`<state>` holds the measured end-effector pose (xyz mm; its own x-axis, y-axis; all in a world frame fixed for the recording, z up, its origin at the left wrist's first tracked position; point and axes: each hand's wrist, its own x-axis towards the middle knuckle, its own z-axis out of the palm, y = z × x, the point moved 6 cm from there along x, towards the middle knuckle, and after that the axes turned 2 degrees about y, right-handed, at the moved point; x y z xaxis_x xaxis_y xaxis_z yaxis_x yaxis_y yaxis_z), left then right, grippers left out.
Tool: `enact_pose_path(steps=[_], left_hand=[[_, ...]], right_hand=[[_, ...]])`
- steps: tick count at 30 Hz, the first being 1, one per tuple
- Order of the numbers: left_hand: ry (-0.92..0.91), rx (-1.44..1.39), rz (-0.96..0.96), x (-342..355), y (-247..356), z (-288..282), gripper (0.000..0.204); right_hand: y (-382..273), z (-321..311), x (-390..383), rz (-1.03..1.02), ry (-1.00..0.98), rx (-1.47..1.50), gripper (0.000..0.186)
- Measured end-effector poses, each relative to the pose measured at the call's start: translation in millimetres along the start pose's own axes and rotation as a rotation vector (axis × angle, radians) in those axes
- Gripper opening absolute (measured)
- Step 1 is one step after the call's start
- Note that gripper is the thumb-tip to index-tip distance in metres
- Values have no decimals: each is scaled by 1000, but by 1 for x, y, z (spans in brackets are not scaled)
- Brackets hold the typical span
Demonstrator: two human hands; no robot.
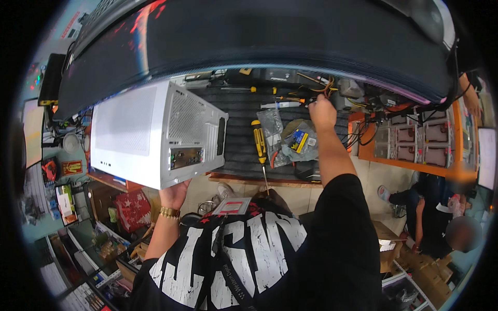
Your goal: The person removes a side panel from a white computer case, removes a power supply and its attached cables by hand, places the components into a cardboard box, and handles a graphics card at a repair bench.
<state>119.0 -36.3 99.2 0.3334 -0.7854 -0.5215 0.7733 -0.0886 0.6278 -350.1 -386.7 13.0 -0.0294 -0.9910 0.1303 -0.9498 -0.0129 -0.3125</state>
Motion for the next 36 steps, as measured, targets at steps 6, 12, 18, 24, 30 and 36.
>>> enact_pose_path(steps=[6, 12, 18, 24, 30, 36], left_hand=[[10, 7, -58, 16, -26, -7, 63], [15, -33, -168, 26, -54, -14, 75], [60, -72, -223, 44, -66, -32, 70], [29, -76, -273, 44, -55, -14, 73], [87, -129, -264, 55, -65, -48, 130], [188, -184, -297, 46, -57, -37, 149]], right_hand=[[-29, -25, -55, 105, 129, 711, 14], [-126, 36, -207, 314, -397, 1207, 5], [-204, 74, -287, 708, -708, 1490, 6], [-236, 93, -304, 716, -749, 1590, 12], [-254, 86, -318, 781, -592, 1660, 18], [-258, 83, -323, 808, -501, 1566, 18]])
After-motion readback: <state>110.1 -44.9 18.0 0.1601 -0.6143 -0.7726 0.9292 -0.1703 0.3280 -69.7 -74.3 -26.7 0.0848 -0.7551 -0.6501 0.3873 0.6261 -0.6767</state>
